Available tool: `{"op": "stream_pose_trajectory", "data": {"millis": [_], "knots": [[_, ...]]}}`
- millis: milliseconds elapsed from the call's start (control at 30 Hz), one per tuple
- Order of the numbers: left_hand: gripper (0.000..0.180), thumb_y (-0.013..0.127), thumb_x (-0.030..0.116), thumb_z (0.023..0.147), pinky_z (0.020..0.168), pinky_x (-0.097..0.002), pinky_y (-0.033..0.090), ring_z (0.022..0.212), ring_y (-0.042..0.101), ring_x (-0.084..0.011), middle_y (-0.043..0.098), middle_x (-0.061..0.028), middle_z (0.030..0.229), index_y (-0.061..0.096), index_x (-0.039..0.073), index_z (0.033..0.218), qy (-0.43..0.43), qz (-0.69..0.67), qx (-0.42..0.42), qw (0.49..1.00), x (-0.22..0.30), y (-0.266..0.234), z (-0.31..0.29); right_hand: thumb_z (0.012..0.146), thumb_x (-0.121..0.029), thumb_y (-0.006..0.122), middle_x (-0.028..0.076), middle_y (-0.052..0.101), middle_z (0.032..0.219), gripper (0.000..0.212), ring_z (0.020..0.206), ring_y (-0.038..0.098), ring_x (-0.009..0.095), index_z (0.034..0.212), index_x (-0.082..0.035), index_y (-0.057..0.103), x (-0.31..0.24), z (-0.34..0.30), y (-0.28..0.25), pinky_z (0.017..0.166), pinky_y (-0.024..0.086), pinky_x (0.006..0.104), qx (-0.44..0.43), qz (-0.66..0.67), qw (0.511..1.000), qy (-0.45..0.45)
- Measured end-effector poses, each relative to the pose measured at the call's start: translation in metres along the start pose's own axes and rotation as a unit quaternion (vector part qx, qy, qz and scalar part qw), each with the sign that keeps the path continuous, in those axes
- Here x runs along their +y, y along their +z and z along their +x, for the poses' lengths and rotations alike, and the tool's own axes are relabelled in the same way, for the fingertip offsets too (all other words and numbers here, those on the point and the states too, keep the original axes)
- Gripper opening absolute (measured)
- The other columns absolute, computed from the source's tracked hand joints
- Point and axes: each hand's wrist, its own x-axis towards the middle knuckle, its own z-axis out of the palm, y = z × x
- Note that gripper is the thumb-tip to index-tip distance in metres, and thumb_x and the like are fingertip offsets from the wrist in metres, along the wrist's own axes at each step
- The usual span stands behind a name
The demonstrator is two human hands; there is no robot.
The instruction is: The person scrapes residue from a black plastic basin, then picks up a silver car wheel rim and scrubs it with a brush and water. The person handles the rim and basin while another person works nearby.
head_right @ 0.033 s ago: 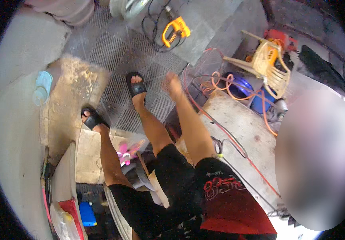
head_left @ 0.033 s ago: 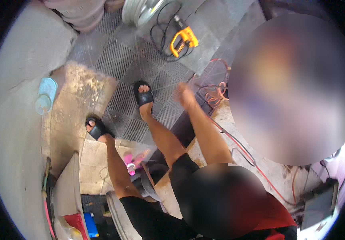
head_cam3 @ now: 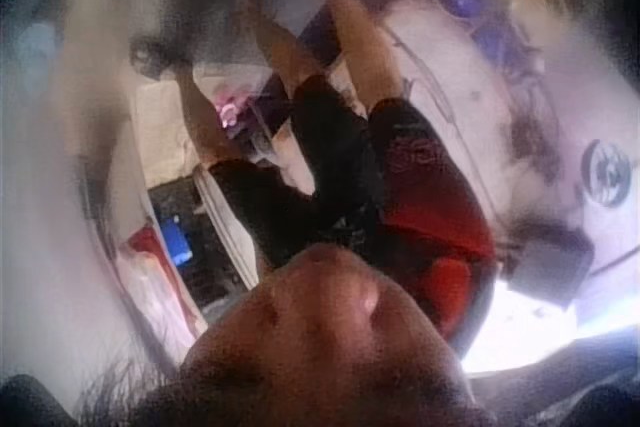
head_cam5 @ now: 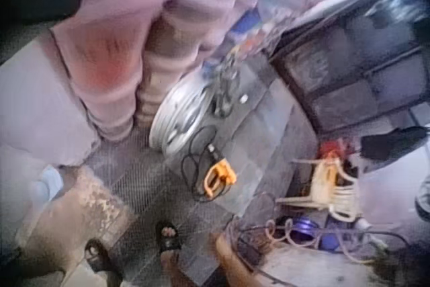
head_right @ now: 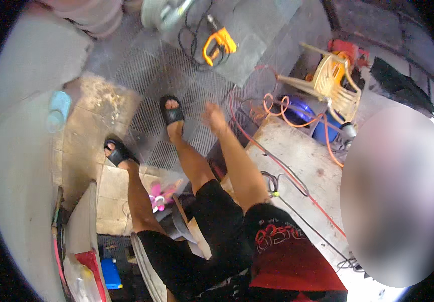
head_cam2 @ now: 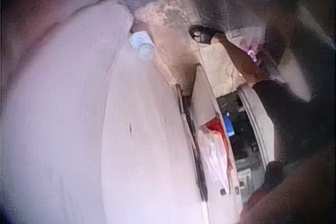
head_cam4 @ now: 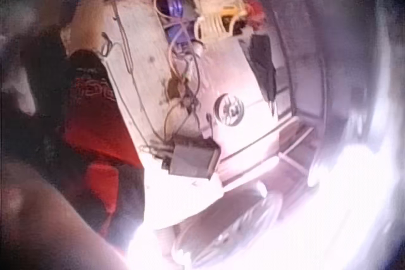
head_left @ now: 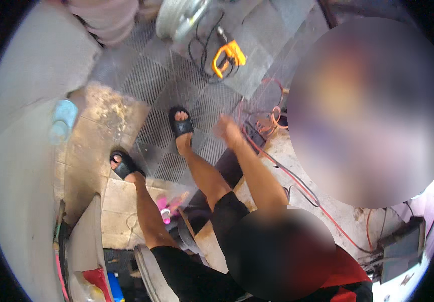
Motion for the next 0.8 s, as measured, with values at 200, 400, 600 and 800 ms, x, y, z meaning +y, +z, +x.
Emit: {"op": "stream_pose_trajectory", "data": {"millis": [200, 400, 600, 800], "knots": [[0.041, 0.050, 0.018, 0.098, 0.065, -0.0286, 0.052, 0.072, 0.061, -0.0140, 0.065, -0.0063, 0.084, 0.054, 0.003, 0.135, -0.014, 0.055, 0.059, 0.997, -0.019, -0.204, -0.240, 0.095, -0.023, 0.061, 0.003, 0.067, 0.096, 0.027, 0.088, 0.066, 0.019, 0.116, -0.007, 0.066, 0.024, -0.132, 0.020, 0.078, 0.053, 0.0360, 0.019, -0.323, 0.897, -0.301], [0.048, 0.051, 0.013, 0.093, 0.052, -0.0227, 0.046, 0.057, 0.054, -0.0093, 0.064, -0.0034, 0.075, 0.051, 0.003, 0.140, 0.221, 0.201, -0.036, 0.954, 0.112, -0.152, -0.338, 0.082, -0.002, 0.063, 0.008, 0.069, 0.095, 0.017, 0.087, 0.068, 0.021, 0.099, -0.002, 0.067, -0.034, -0.335, 0.149, 0.079, 0.054, 0.0334, -0.287, -0.337, 0.751, -0.490], [0.078, 0.066, 0.033, 0.087, 0.061, -0.0225, 0.045, 0.063, 0.056, -0.0101, 0.066, -0.0052, 0.077, 0.037, -0.006, 0.148, 0.180, 0.235, -0.365, 0.883, 0.198, -0.025, -0.487, 0.070, -0.012, 0.076, 0.015, 0.056, 0.109, 0.058, 0.106, 0.056, 0.031, 0.123, -0.004, 0.053, -0.077, -0.560, 0.179, 0.094, 0.046, 0.0408, -0.573, -0.377, 0.543, -0.484], [0.062, 0.070, 0.040, 0.084, 0.054, -0.0260, 0.041, 0.061, 0.056, -0.0153, 0.061, -0.0069, 0.074, 0.053, -0.001, 0.128, 0.157, 0.172, -0.485, 0.843, 0.204, -0.005, -0.546, 0.073, -0.013, 0.072, 0.015, 0.060, 0.098, 0.033, 0.092, 0.061, 0.035, 0.102, -0.004, 0.058, -0.106, -0.670, 0.177, 0.077, 0.049, 0.0441, -0.554, -0.454, 0.413, -0.563]]}}
